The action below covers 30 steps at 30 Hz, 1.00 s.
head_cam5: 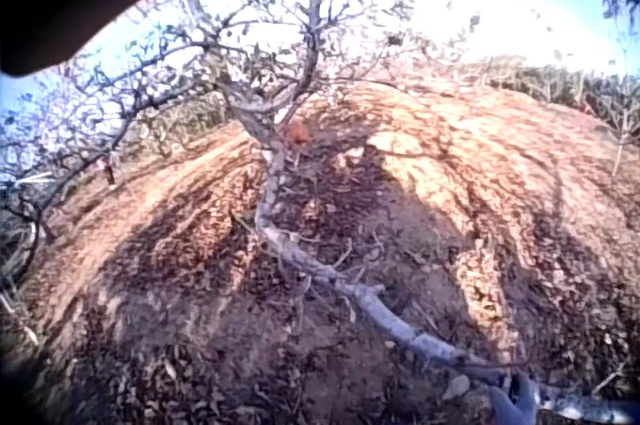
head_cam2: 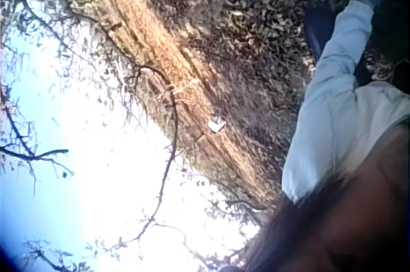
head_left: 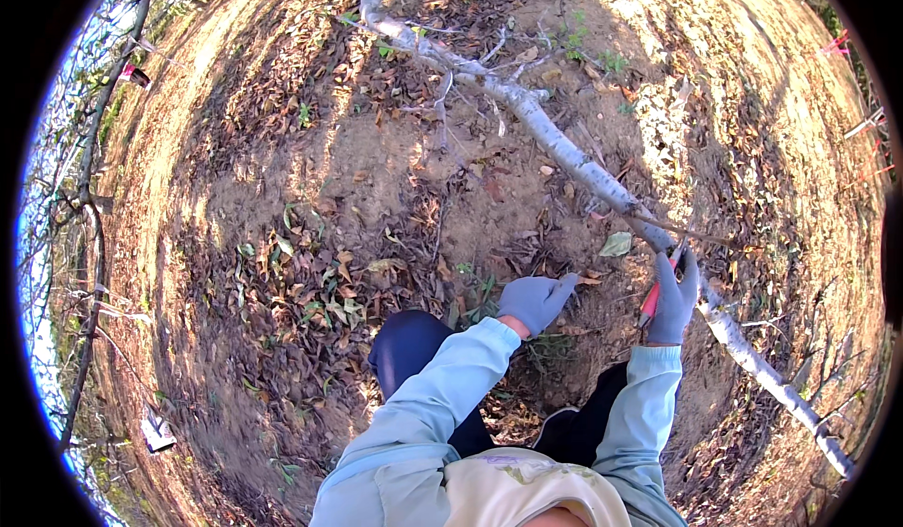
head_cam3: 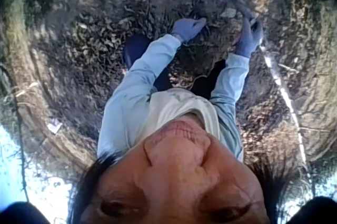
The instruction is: The person uses pruning shears to cut small branches off a fruit tree while kneeling and then while standing.
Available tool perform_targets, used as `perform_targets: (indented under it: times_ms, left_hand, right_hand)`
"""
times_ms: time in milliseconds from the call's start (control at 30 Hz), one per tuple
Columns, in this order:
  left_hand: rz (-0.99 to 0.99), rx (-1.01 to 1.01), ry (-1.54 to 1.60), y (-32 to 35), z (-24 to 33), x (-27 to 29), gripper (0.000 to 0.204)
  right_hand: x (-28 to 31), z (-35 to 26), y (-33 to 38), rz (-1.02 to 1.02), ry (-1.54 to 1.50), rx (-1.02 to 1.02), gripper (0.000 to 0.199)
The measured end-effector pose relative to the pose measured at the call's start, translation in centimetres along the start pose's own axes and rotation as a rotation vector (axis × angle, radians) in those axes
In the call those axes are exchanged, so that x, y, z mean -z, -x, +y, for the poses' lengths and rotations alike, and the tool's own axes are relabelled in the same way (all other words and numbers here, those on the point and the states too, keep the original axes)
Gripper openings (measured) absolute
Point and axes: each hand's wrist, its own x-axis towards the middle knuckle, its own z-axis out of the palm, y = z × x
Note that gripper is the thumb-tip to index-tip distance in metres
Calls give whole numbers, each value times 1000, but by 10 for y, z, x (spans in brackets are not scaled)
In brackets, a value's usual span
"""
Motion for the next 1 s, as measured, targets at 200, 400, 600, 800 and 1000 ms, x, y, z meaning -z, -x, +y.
perform_targets:
  times_ms: [200, 400, 600, 800, 1000]
  left_hand:
    - [247, -270, -61, 22, -7, -10, 27]
    - [64, 65, 105, 32, -13, -1, 44]
    - [-69, 202, 489, 33, -6, -2, 41]
    - [-285, 22, 771, 15, 54, -25, 75]
    - [-419, -116, 962, -33, 115, -36, 94]
  right_hand:
    - [2, 3, -3, 21, 109, 20, 68]
    - [1, 4, 0, -20, 57, -17, 70]
    - [2, 9, -5, -11, -106, -70, 68]
    - [-3, 14, -1, 39, -344, -82, 66]
    - [-3, 3, 6, 4, -481, -119, 60]
